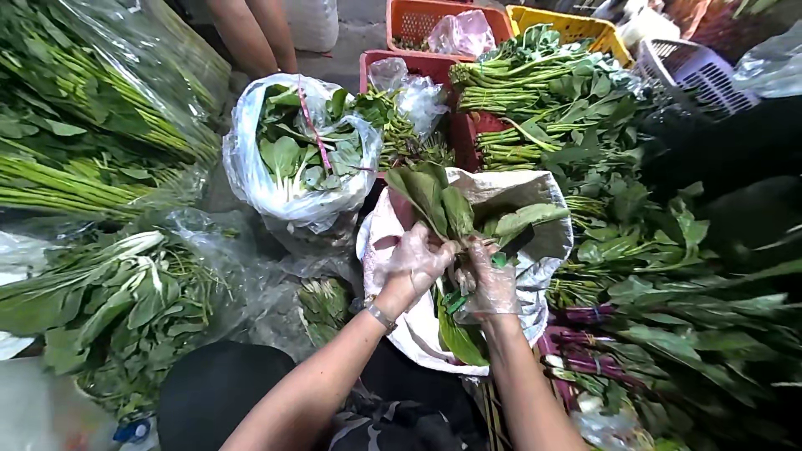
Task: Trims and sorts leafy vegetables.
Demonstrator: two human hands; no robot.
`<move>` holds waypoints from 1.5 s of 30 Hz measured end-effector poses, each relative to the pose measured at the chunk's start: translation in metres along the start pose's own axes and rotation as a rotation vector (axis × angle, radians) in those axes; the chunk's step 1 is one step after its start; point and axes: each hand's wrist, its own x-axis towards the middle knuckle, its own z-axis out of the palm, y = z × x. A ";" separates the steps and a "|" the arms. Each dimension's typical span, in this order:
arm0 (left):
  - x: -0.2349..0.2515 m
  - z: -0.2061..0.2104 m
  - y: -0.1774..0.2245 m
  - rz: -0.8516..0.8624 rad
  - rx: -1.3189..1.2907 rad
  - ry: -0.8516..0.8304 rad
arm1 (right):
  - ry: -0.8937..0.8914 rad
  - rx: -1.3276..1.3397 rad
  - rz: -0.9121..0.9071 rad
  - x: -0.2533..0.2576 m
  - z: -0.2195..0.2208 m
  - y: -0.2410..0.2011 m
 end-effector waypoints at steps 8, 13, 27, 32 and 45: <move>-0.022 -0.001 -0.042 0.421 -0.229 -0.030 | -0.107 0.166 0.090 -0.015 -0.003 0.015; -0.010 0.006 -0.053 0.577 -0.399 -0.052 | -0.110 0.190 0.150 -0.019 0.002 0.013; -0.013 0.006 -0.052 0.502 0.104 0.011 | 0.034 0.194 0.261 -0.022 0.007 0.007; -0.019 -0.002 -0.012 0.053 0.057 -0.077 | 0.082 0.110 0.103 -0.023 0.008 0.009; -0.010 0.005 -0.023 0.172 -0.417 -0.144 | 0.081 0.032 -0.087 -0.025 0.001 0.005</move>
